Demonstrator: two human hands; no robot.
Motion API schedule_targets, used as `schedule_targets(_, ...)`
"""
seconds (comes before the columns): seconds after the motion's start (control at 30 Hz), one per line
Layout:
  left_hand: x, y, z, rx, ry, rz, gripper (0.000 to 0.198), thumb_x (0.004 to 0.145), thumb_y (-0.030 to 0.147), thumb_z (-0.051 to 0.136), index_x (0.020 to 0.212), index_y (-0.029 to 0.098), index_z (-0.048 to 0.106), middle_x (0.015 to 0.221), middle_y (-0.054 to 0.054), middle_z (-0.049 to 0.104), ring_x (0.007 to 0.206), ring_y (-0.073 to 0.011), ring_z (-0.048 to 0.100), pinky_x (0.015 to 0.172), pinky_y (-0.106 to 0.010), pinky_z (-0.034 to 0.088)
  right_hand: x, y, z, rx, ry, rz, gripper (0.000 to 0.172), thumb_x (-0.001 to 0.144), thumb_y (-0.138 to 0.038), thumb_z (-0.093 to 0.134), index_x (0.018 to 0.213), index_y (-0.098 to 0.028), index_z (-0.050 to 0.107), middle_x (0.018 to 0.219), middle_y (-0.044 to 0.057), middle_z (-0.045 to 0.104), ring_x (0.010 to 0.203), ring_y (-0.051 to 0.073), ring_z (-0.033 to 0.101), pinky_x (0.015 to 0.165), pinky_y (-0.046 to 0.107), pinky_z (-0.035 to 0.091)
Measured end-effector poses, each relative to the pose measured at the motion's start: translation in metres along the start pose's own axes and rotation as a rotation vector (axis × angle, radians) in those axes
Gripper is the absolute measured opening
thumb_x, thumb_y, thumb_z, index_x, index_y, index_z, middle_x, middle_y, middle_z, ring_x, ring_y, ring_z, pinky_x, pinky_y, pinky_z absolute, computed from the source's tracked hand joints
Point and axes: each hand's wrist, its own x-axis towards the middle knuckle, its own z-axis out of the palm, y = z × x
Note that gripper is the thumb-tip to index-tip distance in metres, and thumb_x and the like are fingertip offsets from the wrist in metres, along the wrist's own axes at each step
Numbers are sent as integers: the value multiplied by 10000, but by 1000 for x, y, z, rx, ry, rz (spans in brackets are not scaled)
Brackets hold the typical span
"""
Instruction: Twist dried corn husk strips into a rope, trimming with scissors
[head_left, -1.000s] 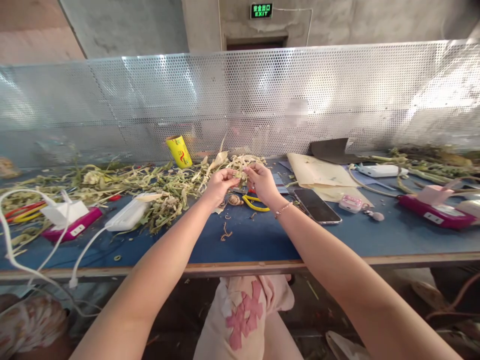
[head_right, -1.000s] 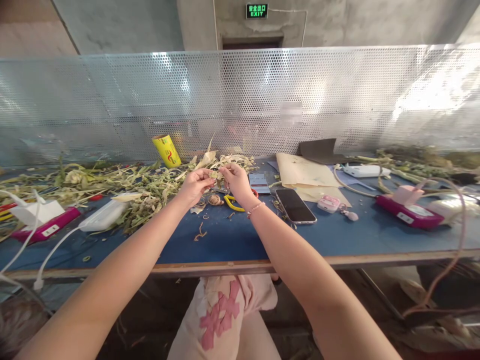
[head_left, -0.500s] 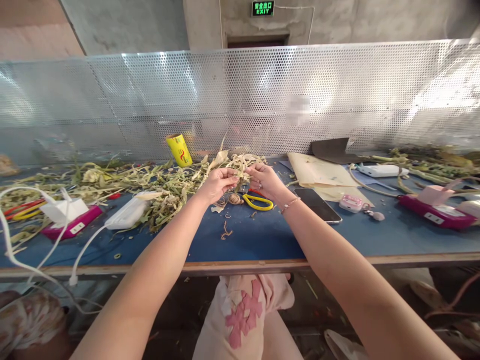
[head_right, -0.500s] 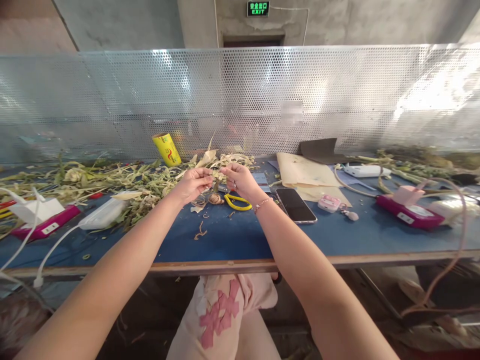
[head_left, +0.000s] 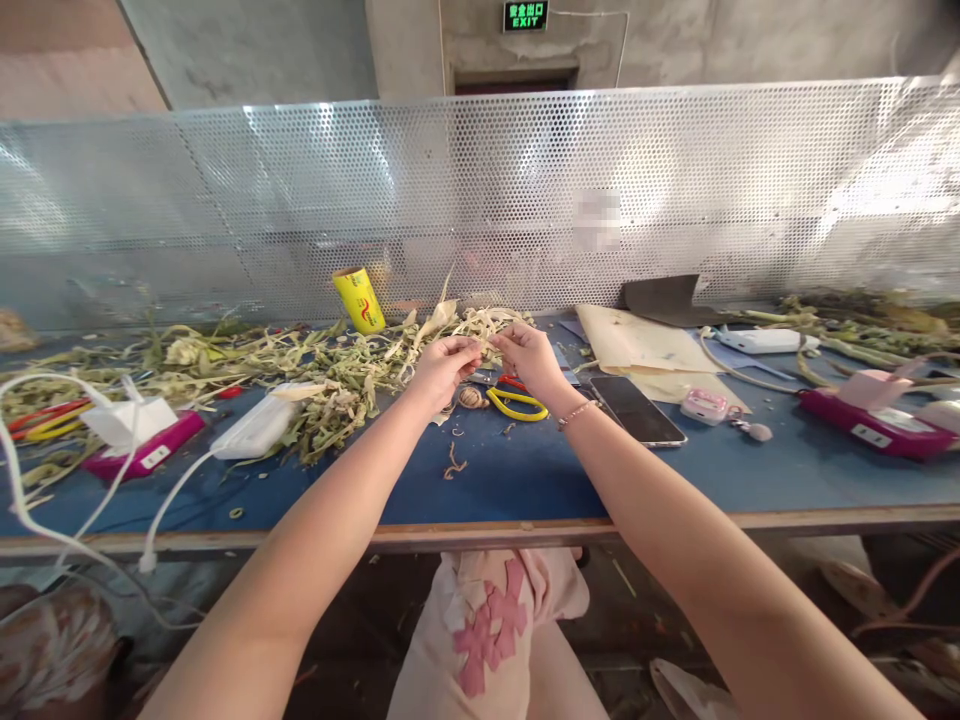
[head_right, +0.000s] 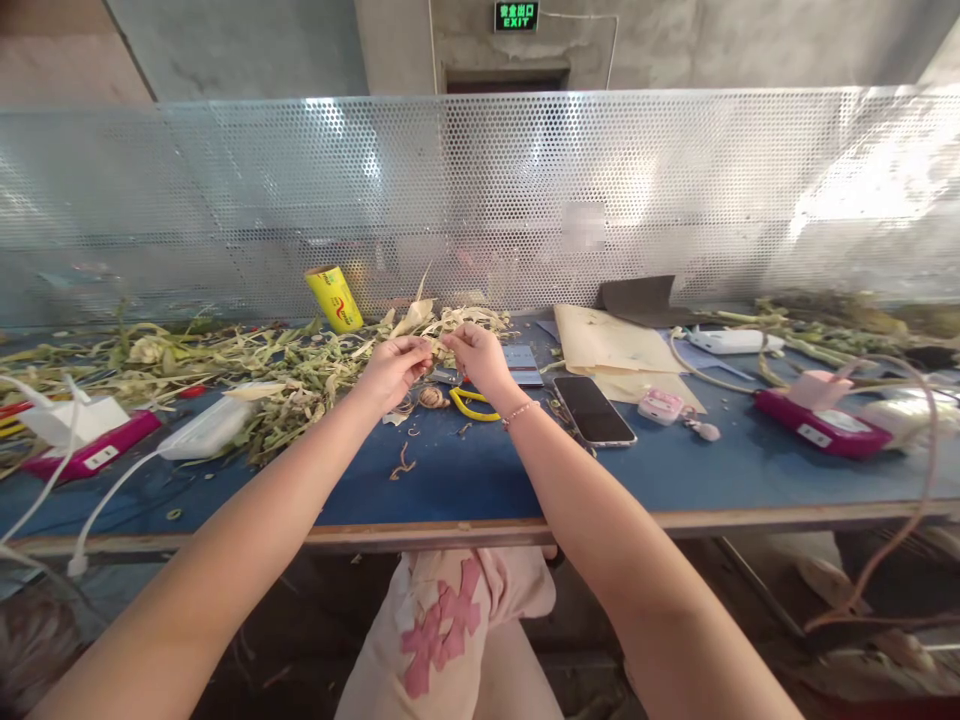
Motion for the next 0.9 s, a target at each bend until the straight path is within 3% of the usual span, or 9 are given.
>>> schedule_targets(0.3, 5, 0, -6, -63, -33, -34, 123, 543, 128, 702, 633, 127, 618, 516, 22, 554, 486, -48, 476, 510, -201, 390, -1, -4, 2, 35, -23, 7, 242, 696, -320, 616, 588, -200, 434, 356, -105, 322, 320, 45, 293, 359, 205, 243)
schedule_targets(0.57, 5, 3, -10, -53, -95, -27, 155, 548, 58, 672, 680, 122, 623, 524, 29, 541, 477, -46, 470, 491, -203, 353, -2, -7, -1, 260, -55, 56, 314, 629, -377, 686, 598, -197, 429, 383, -114, 304, 327, 24, 247, 364, 200, 205)
schedule_targets(0.9, 4, 9, -12, 49, -126, -73, 202, 534, 72, 651, 727, 131, 638, 536, 32, 564, 473, -45, 471, 475, -192, 342, 1, -5, -4, 230, 12, 11, 292, 634, -361, 674, 574, -192, 443, 379, -114, 288, 338, 22, 239, 365, 199, 215)
